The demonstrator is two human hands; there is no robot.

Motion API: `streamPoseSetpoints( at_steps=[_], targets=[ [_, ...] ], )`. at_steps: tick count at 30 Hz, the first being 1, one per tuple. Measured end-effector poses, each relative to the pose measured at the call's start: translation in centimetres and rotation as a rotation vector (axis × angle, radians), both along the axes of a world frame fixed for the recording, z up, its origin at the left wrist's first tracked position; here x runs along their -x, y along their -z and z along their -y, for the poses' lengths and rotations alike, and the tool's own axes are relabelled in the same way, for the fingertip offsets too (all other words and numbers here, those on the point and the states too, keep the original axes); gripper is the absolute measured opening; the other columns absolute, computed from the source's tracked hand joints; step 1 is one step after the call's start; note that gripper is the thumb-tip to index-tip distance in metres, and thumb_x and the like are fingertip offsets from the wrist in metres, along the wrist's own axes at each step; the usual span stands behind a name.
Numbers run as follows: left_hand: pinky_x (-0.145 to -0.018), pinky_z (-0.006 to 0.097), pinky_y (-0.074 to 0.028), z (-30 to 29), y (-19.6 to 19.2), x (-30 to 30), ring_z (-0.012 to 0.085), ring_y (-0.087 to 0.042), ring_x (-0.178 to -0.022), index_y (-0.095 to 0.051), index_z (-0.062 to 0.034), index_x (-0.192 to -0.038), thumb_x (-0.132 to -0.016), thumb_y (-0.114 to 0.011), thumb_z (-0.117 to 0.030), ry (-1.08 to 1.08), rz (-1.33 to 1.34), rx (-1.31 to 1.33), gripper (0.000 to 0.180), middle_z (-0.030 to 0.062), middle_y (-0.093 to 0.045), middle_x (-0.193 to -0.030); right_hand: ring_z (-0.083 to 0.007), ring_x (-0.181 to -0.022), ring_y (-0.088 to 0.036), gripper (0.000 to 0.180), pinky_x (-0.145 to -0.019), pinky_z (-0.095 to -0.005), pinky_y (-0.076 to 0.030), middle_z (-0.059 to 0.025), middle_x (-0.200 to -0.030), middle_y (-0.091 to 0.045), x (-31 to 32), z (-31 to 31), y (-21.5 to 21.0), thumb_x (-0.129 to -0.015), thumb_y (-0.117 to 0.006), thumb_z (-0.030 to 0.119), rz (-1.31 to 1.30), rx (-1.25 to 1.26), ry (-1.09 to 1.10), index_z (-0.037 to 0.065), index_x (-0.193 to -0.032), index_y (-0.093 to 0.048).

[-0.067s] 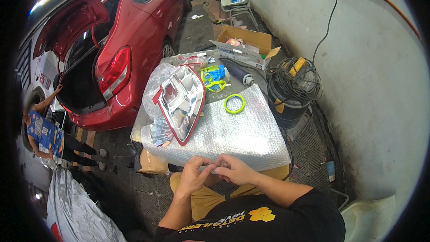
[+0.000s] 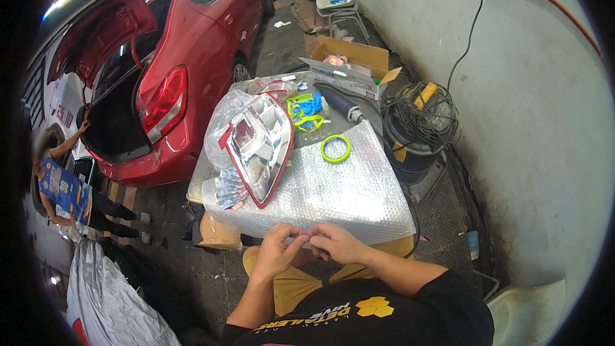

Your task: The person holds and compares two red car taillight assemblies, then places one on a covered car. They pick up a black cable, attach a metal connector to it, and wrap the connection with electrical tape. Finally, they pick up the taillight again and hold the prepared cable near it.

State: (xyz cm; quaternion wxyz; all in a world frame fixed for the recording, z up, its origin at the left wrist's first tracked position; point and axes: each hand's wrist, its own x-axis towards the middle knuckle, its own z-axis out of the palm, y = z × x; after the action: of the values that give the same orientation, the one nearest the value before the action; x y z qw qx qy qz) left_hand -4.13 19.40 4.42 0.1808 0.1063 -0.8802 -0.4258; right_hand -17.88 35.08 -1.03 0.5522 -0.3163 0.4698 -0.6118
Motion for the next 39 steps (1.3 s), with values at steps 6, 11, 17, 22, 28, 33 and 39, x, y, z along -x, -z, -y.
streamPoseSetpoints(
  at_steps=[6, 11, 17, 22, 28, 33, 39],
  targets=[
    [-0.078, 0.039, -0.049, -0.1, 0.4, -0.1, 0.0303, -0.064, -0.084, -0.074, -0.0028, -0.093, -0.088, -0.074, -0.012, 0.014, -0.008, 0.030, 0.010, 0.0119, -0.071, -0.087, -0.0088, -0.064, -0.053, 0.021, -0.057, -0.0241, -0.043, -0.0018, -0.083, -0.061, -0.4, -0.2, 0.6, -0.105, -0.053, 0.022, -0.068, 0.020, 0.021, 0.005, -0.112, -0.061],
    [-0.078, 0.040, -0.049, -0.3, 0.2, 0.0, 0.0321, -0.064, -0.085, -0.073, -0.0031, -0.093, -0.088, -0.074, -0.012, 0.016, -0.017, 0.065, 0.010, 0.0126, -0.070, -0.087, -0.0089, -0.065, -0.054, 0.019, -0.058, -0.0246, -0.044, -0.0021, -0.084, -0.062, 0.0, -0.3, -0.1, -0.104, -0.054, 0.022, -0.031, -0.035, 0.006, 0.004, -0.110, -0.061],
    [-0.078, 0.041, -0.049, -0.5, 0.1, -0.2, 0.0336, -0.064, -0.085, -0.072, -0.0029, -0.094, -0.088, -0.075, -0.012, 0.005, -0.041, 0.087, 0.011, 0.0135, -0.069, -0.088, -0.0083, -0.065, -0.054, 0.016, -0.058, -0.0247, -0.043, -0.0012, -0.083, -0.061, -0.5, -0.4, 0.4, -0.103, -0.057, 0.020, -0.065, -0.005, 0.049, 0.005, -0.110, -0.059],
    [-0.077, 0.041, -0.050, -0.6, 0.3, -0.5, 0.0335, -0.064, -0.084, -0.073, -0.0033, -0.094, -0.088, -0.075, -0.013, 0.005, -0.026, 0.083, 0.011, 0.0136, -0.070, -0.088, -0.0077, -0.063, -0.054, 0.018, -0.056, -0.0240, -0.043, 0.0004, -0.080, -0.059, -0.7, -0.2, 1.8, -0.104, -0.058, 0.021, -0.101, 0.075, 0.029, 0.005, -0.111, -0.058],
    [-0.077, 0.040, -0.050, -1.3, 0.3, 0.2, 0.0318, -0.066, -0.084, -0.073, -0.0029, -0.094, -0.088, -0.074, -0.011, -0.006, 0.002, 0.074, 0.011, 0.0127, -0.071, -0.088, -0.0077, -0.063, -0.054, 0.017, -0.056, -0.0244, -0.043, -0.0004, -0.078, -0.058, 0.0, -0.8, 1.5, -0.102, -0.059, 0.020, 0.024, 0.028, 0.023, 0.006, -0.111, -0.057],
    [-0.077, 0.038, -0.049, -1.7, 0.6, 0.0, 0.0305, -0.065, -0.083, -0.071, 0.0005, -0.092, -0.088, -0.074, -0.008, -0.042, -0.018, 0.053, 0.010, 0.0142, -0.070, -0.086, -0.0083, -0.063, -0.054, 0.022, -0.056, -0.0248, -0.044, -0.0008, -0.081, -0.061, -1.0, -0.9, 1.0, -0.106, -0.052, 0.025, -0.158, 0.064, 0.098, 0.005, -0.111, -0.061],
    [-0.075, 0.037, -0.048, -1.7, 0.3, 0.5, 0.0299, -0.064, -0.083, -0.071, 0.0005, -0.091, -0.088, -0.073, -0.007, 0.003, 0.021, 0.079, 0.009, 0.0138, -0.069, -0.085, -0.0077, -0.065, -0.054, 0.021, -0.057, -0.0241, -0.044, -0.0014, -0.085, -0.061, -0.3, -1.0, 1.6, -0.103, -0.059, 0.021, -0.102, 0.047, 0.009, 0.005, -0.116, -0.053]
  ],
)
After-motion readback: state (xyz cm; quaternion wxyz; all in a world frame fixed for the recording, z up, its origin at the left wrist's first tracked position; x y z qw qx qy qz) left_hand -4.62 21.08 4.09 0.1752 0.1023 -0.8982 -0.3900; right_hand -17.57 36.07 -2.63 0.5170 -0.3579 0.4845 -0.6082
